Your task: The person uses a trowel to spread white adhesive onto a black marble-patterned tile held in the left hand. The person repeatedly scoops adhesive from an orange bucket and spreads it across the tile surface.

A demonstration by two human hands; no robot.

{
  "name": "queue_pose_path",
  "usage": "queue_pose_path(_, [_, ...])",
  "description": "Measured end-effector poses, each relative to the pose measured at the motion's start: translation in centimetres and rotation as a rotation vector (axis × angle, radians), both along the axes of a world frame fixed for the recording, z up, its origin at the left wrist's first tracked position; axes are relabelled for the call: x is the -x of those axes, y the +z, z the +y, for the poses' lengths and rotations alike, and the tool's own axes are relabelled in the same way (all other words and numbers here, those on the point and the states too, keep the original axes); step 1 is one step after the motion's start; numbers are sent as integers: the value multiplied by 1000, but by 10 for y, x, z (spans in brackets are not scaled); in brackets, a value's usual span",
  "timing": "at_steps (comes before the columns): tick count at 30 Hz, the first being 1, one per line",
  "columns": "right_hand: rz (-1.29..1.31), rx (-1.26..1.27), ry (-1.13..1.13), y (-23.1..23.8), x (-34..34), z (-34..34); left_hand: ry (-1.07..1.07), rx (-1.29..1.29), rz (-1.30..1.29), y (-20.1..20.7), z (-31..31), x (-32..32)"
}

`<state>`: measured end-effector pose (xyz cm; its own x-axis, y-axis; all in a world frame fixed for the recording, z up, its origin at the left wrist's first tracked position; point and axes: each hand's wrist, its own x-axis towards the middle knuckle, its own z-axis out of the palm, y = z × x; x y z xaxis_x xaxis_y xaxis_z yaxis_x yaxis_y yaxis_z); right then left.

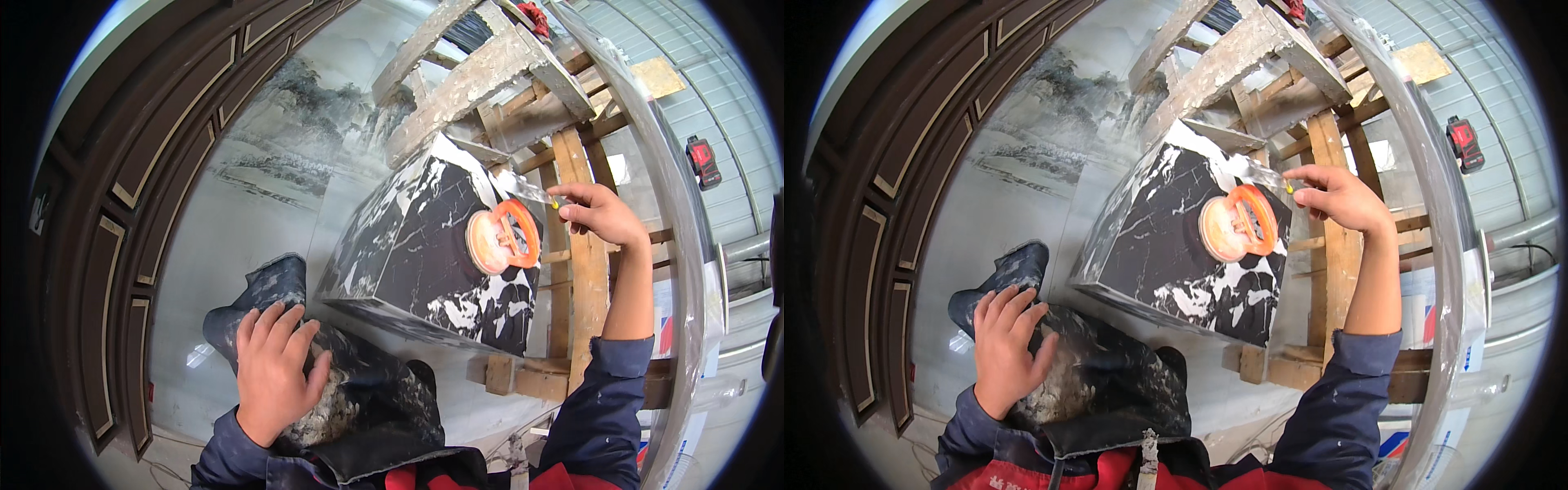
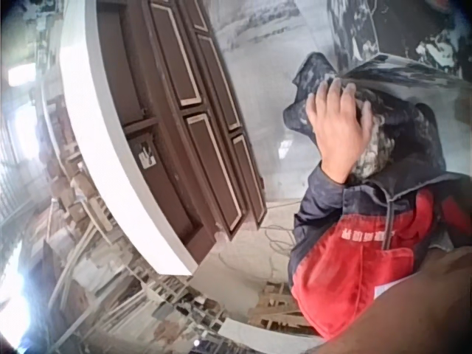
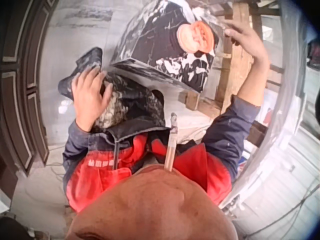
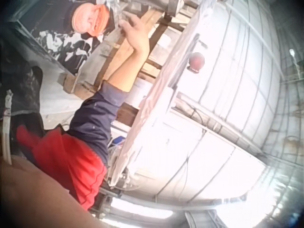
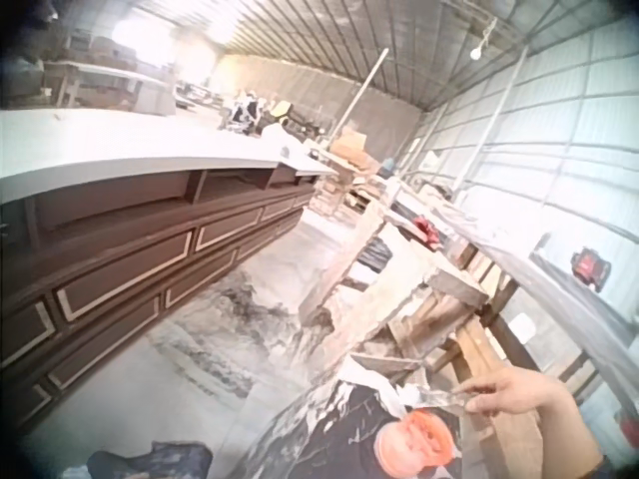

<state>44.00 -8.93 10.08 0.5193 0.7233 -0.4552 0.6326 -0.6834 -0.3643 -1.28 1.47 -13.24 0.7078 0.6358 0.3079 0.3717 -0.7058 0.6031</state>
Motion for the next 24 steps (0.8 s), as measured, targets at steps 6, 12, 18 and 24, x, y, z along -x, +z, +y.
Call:
queue_pose_path(6, [193,136,-256,-31,-109,-2,-48,29,10,-6,22,-13])
queue_pose_path(12, [250,341,-114,-54,-159,56,-54,50,53,-10,48,-23])
queue_pose_path(18, [331,373,117,-67,-144,168,-60,75,103,-15,76,-29])
queue_pose_path(24, [135,-18,443,-57,-118,194,-95,93,134,-13,89,-50])
